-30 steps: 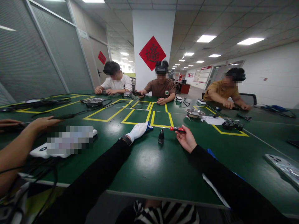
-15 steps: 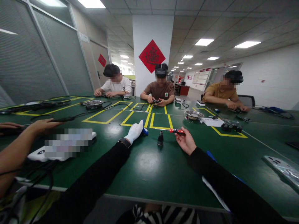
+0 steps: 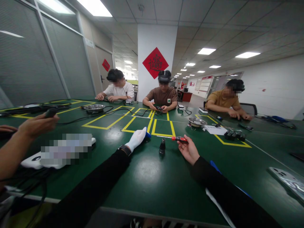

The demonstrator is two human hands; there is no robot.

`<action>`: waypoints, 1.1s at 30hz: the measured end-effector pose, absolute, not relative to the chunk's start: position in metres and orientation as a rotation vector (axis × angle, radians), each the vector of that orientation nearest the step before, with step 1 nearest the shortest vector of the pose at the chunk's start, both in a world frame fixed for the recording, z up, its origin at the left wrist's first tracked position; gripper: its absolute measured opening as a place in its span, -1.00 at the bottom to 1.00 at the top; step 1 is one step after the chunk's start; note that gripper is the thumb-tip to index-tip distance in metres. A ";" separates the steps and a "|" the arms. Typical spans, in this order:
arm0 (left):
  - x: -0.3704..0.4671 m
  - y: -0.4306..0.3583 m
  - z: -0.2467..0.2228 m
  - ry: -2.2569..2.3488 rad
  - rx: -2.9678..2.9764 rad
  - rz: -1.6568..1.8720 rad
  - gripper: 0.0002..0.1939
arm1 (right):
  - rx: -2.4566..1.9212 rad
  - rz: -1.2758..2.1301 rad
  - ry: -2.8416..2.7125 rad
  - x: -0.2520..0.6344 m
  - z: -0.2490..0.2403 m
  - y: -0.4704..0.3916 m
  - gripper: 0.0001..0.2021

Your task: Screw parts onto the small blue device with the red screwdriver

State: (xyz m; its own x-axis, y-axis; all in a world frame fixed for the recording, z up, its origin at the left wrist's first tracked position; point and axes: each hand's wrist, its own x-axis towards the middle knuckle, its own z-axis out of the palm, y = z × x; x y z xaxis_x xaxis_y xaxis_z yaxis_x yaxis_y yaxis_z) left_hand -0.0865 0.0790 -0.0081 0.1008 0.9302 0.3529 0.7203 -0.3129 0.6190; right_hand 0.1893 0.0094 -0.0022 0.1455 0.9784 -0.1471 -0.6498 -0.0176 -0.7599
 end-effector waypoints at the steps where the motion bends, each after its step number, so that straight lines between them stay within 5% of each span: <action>1: -0.085 0.078 -0.007 1.565 2.101 1.050 -0.36 | -0.822 1.387 -0.509 0.189 -0.002 0.009 -0.91; 7: -0.076 0.072 -0.002 1.393 2.296 1.041 -0.58 | -0.832 1.368 -0.515 0.186 0.001 0.006 -0.90; 17: -0.074 0.070 -0.005 1.203 2.356 1.030 -0.68 | -0.833 1.373 -0.525 0.185 0.000 0.007 -0.92; 27: -0.077 0.078 -0.008 1.264 2.127 1.477 -0.76 | -0.882 1.252 -0.710 0.188 0.001 0.007 -0.86; 33: -0.061 0.061 -0.001 1.235 2.144 1.588 -0.76 | -1.301 0.520 -1.591 0.183 0.001 -0.003 -0.81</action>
